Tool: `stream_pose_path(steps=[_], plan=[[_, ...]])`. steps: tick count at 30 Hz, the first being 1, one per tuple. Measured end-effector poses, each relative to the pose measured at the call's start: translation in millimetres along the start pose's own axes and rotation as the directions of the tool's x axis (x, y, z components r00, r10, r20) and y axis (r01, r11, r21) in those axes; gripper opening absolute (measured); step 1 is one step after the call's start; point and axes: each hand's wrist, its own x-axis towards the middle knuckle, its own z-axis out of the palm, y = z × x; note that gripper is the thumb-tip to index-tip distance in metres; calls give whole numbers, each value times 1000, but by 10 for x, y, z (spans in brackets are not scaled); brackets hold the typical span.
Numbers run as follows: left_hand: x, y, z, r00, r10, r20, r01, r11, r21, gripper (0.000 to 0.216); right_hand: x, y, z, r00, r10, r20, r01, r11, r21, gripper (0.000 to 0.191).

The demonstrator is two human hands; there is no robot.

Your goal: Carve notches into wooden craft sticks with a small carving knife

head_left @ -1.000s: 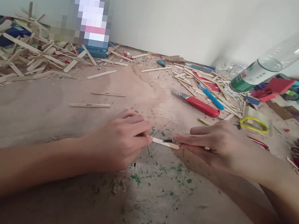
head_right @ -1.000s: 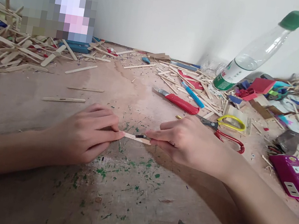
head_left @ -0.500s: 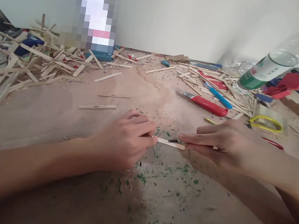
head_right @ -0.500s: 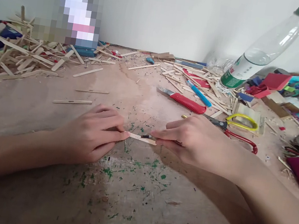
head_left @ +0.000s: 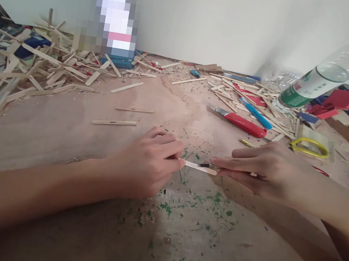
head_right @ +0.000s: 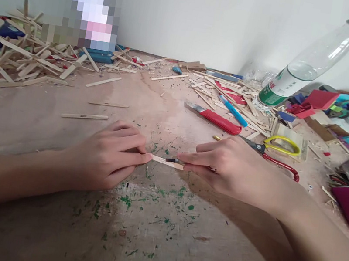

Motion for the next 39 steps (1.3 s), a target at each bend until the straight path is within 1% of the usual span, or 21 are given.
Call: stream_pose_path(steps=[4,8,14,18,24,29,35,39], plan=[[6,-10,4,1000,5,3,-5,1000,-7,31,14,-15,-22,1000,-14,-1,14,999,29,38],[11,-9,7,1000,-1,12,1,1000,-4,30,14,-43,-25,999,-38,-31,38,999,3,41],[0,-4,7,1000,-5,8,5,1000,-2,29,-3,-72,-15,1000,19,-6,-19,1000,-1,40],[3,0,4,1000,-6,4,6,1000,-5,30,10,-86,-33,1000,21,-9,-21,1000,7,37],[3,5,22,1000,-15,11,15,1000,-11,32,26,-84,-54,1000,16,-16,-16,1000,-6,42],[-2,-4,26,1000,-14,9,14,1000,-11,31,21,-66,-27,999,36,-5,-35,999,14,39],[4,-2,-2,1000,-9,18,9,1000,-5,33,41,-54,26,999,-17,-41,18,1000,5,38],[17,9,-11,999,-2,40,2,1000,3,33,39,-97,29,998,62,-14,-61,998,31,38]])
